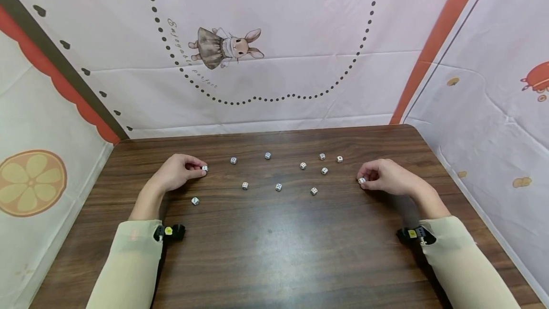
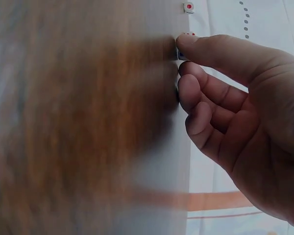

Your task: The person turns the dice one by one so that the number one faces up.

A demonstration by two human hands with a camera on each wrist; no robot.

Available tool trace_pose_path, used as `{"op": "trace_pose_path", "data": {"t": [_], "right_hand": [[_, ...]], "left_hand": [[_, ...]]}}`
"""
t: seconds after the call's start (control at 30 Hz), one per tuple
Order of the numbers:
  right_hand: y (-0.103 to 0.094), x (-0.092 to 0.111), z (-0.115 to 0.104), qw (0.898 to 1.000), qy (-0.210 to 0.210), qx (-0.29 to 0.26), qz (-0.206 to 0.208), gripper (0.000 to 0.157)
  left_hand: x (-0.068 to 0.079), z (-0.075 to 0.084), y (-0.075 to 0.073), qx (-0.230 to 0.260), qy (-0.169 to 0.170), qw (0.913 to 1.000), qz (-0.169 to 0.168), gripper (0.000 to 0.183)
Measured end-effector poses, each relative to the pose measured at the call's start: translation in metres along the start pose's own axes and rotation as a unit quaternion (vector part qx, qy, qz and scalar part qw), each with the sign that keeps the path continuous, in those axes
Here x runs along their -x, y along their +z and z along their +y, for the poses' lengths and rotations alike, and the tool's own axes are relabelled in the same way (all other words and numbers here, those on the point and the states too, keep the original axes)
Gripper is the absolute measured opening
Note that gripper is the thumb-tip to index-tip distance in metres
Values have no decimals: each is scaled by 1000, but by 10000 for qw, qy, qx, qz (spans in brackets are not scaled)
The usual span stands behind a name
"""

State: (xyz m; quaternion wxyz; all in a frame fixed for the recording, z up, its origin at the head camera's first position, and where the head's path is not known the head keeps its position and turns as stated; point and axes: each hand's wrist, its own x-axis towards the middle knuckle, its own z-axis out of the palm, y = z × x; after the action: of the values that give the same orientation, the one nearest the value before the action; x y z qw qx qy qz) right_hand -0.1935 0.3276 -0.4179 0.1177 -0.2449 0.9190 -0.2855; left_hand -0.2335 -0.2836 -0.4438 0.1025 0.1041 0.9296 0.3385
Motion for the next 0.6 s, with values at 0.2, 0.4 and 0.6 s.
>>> {"op": "trace_pose_path", "data": {"t": [0.2, 0.4, 0.6], "right_hand": [[4, -12, -2, 9998, 17, -162, 92, 13], [8, -27, -2, 9991, -64, -327, 252, 13], [10, -39, -2, 9986, -87, -347, 377, 11]], "left_hand": [[0, 0, 0, 21, -40, 10000, -11, 21], [0, 0, 0, 4, -45, 10000, -8, 21], [1, 1, 0, 31, -65, 10000, -22, 21]]}}
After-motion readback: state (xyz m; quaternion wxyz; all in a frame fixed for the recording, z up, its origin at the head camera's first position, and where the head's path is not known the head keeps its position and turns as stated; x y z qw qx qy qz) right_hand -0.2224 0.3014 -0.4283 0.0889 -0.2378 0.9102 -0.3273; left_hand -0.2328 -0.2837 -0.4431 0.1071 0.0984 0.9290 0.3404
